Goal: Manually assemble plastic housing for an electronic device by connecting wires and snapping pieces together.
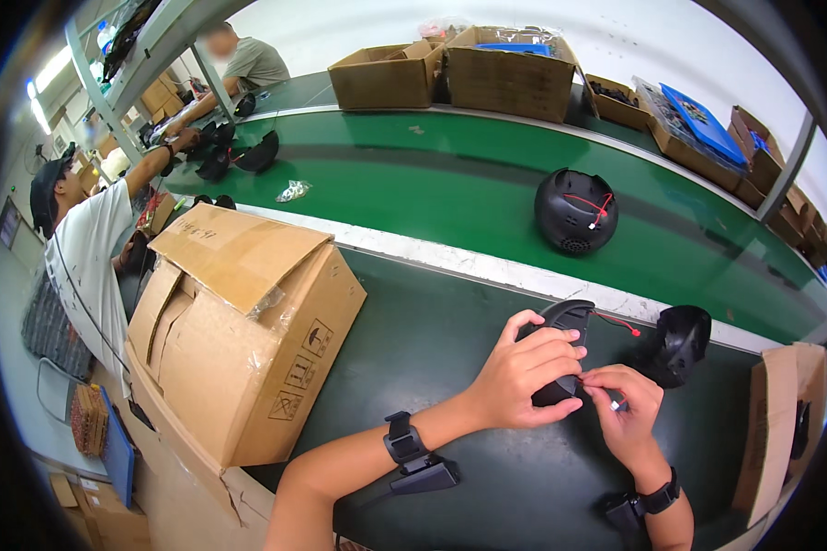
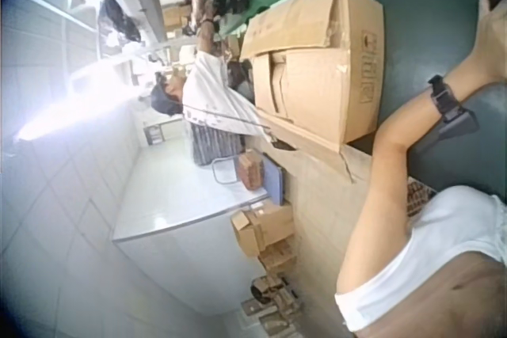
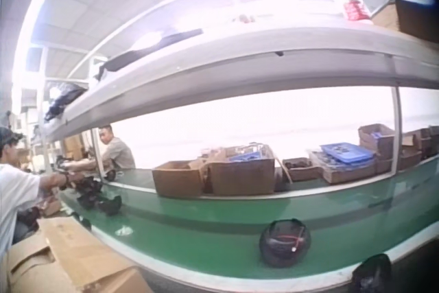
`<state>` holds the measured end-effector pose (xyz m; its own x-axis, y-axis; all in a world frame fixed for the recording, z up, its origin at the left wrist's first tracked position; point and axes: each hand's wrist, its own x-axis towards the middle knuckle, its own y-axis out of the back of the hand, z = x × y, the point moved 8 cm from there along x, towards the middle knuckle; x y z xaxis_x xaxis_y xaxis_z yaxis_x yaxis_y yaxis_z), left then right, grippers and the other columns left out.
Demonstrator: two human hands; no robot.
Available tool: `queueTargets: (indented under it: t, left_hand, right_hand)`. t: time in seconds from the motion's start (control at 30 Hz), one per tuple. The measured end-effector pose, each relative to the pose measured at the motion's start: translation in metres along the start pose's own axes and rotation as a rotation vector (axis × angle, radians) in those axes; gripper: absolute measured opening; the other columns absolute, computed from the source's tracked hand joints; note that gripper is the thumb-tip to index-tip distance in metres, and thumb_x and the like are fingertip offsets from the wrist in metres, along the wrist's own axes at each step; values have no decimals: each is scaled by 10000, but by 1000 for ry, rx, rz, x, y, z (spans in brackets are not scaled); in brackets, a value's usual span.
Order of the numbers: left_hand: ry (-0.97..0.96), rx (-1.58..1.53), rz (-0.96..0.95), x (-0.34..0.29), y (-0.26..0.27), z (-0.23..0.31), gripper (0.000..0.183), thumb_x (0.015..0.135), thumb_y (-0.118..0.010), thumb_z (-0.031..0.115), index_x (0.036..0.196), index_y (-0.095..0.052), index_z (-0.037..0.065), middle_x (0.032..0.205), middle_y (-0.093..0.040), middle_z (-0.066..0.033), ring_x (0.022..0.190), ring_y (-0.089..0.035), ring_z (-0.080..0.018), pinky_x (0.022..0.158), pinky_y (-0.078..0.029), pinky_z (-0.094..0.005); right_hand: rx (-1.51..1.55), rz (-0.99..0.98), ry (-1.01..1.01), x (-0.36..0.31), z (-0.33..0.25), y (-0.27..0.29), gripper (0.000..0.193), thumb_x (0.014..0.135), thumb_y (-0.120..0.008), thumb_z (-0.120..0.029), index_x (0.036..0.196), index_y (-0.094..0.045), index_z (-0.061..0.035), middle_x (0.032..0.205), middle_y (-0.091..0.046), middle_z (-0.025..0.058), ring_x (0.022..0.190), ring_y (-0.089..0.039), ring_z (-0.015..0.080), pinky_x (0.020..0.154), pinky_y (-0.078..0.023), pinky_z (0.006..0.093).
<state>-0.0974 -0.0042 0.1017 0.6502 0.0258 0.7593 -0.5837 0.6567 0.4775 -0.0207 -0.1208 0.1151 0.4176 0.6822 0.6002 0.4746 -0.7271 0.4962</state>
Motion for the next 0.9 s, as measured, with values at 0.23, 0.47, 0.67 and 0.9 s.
queueTargets:
  t: [0.23,0.47,0.67,0.9]
  left_hand:
    - [21,8,-45,8,1,-1,346,714,-748,324,959,-657,97,1065,-685,-48,1099,-612,-237,952,-329,-465]
    - [40,45,-164,20,13,-8,170,794,-625,142,934,-683,65,970,-714,-71,1009,-632,-252,879,-349,-407]
    - [86,29,-229,29,3,-9,182,728,-667,77,910,-669,89,923,-637,-26,927,-559,-238,854,-320,-399]
    - [52,16,-351,35,-4,2,173,691,-708,160,862,-702,132,964,-579,-12,928,-489,-225,859,-286,-416]
  right_hand:
    - [-93,-22,-56,19,-4,5,167,733,-733,42,881,-667,2,813,-691,105,678,-664,206,595,-518,271]
    - [-10,-26,-31,28,-6,6,137,754,-756,-22,856,-673,13,814,-687,109,680,-666,216,584,-529,273]
    - [66,-9,-58,27,-7,4,136,757,-760,-50,858,-680,-6,766,-674,103,634,-635,216,560,-497,304]
    - [-103,8,137,33,-26,3,208,641,-779,-80,816,-666,-71,807,-424,48,718,-478,208,619,-416,341]
